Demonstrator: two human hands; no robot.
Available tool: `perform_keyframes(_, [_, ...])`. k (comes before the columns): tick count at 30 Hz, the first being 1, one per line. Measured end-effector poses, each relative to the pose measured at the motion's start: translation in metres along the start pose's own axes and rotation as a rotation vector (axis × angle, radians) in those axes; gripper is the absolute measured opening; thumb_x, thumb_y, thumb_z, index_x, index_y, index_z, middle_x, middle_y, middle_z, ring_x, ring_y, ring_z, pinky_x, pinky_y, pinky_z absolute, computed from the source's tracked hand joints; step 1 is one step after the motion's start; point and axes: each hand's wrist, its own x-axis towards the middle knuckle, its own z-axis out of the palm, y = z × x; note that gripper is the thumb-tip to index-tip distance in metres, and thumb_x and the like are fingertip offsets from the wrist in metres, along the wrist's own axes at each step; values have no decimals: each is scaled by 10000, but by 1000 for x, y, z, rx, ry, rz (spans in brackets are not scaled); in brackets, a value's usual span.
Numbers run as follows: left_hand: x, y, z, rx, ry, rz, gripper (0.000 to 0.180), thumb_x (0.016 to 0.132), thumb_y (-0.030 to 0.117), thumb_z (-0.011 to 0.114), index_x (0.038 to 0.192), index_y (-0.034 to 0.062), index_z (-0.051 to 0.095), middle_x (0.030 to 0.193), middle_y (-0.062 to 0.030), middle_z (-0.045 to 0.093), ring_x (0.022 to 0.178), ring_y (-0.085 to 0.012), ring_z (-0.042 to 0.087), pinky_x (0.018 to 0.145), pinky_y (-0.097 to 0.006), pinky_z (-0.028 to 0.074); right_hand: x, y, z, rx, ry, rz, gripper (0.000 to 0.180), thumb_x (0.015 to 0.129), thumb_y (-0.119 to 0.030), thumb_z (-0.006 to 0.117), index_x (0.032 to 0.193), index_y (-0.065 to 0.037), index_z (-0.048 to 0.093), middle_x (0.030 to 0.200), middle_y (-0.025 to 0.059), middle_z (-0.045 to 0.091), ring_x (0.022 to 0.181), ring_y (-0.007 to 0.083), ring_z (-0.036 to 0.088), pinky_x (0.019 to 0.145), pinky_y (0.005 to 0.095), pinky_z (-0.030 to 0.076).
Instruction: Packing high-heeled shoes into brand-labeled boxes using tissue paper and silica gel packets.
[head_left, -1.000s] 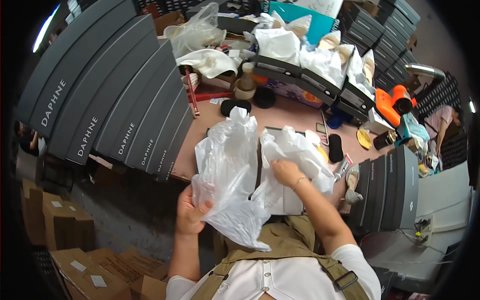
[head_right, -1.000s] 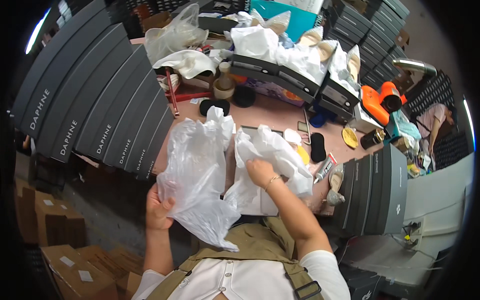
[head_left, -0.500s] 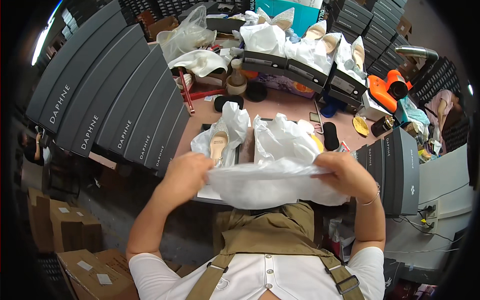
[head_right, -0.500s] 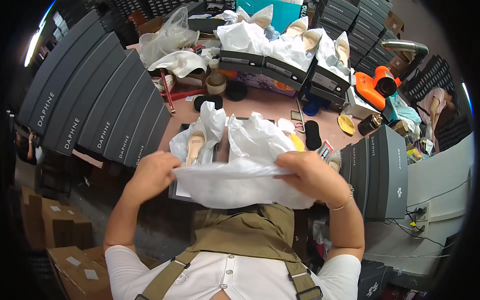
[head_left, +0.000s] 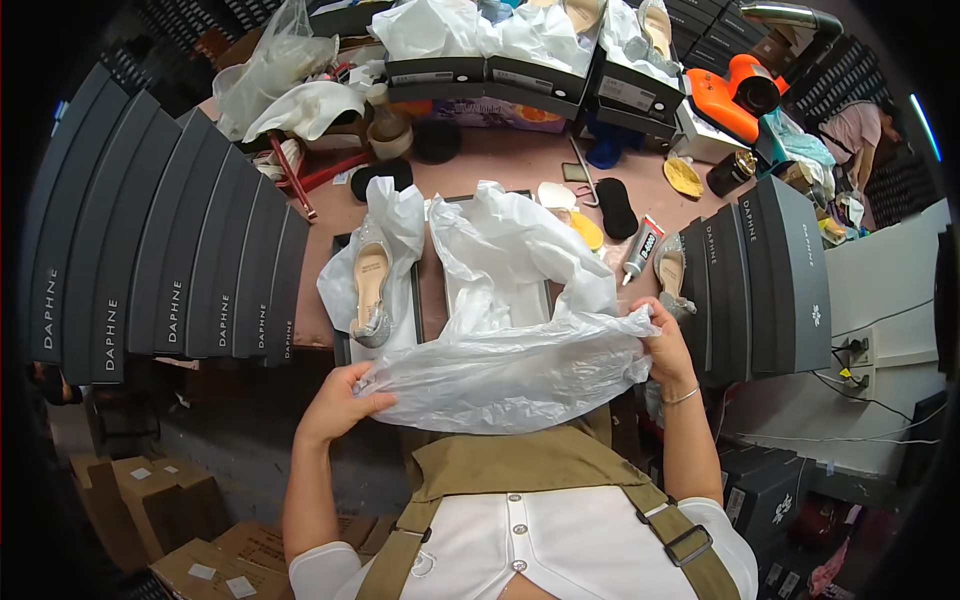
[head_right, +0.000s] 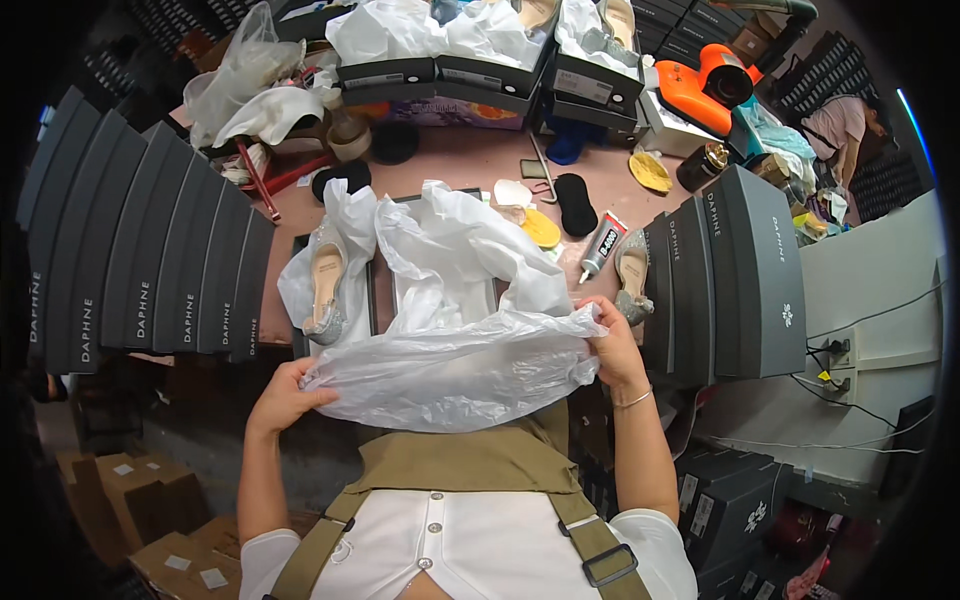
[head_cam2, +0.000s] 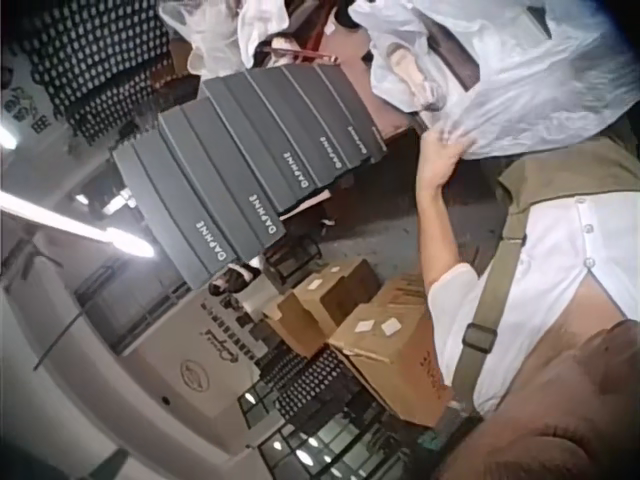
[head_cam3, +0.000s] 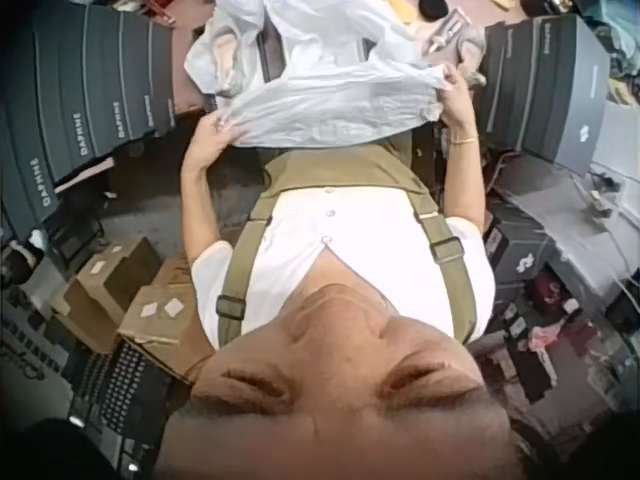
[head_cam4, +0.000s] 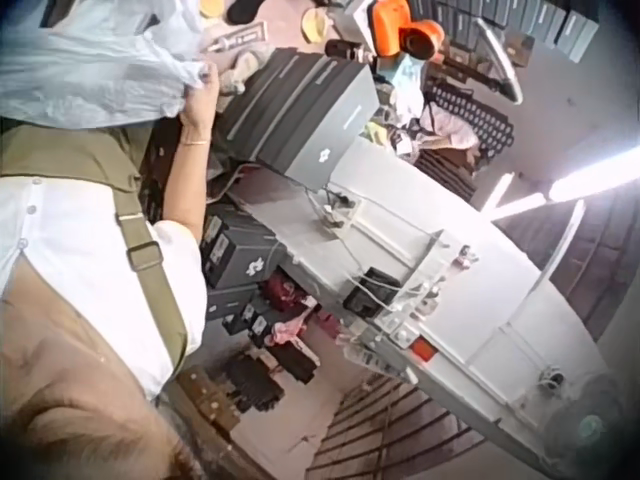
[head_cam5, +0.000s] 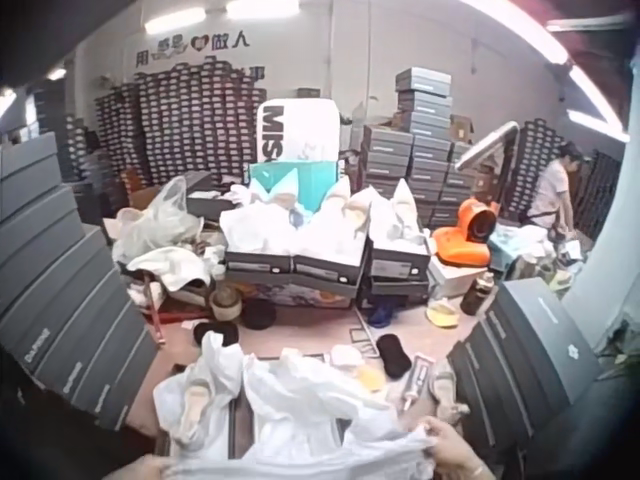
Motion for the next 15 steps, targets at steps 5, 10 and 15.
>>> perform_keyframes(5, [4,-13,-11,-566,165,253,246,794,18,664,1016,-21,564,911,-39,642,820,-111,609,774,-251,494,-5,0,-14,-7,-83,-22,149,847,-17,619,987,-64,601,914,-6,612,779,76,586,693,225,489])
perform_keyframes(10, [14,6,14,-748,330,112,118,909,20,479,976,20,576,917,-70,639,899,-128,598,825,-245,476,-11,-5,-6,82,-85,-72,68,831,-29,639,878,-56,598,974,48,576,877,134,571,754,249,484])
perform_keyframes(15, [19,-29,-10,-893,171,155,159,925,148,501,909,20,594,841,-46,621,791,-113,584,719,-235,468,-15,-4,-15,108,-247,-49,105,784,8,644,846,-61,597,1056,73,574,926,140,560,814,264,467])
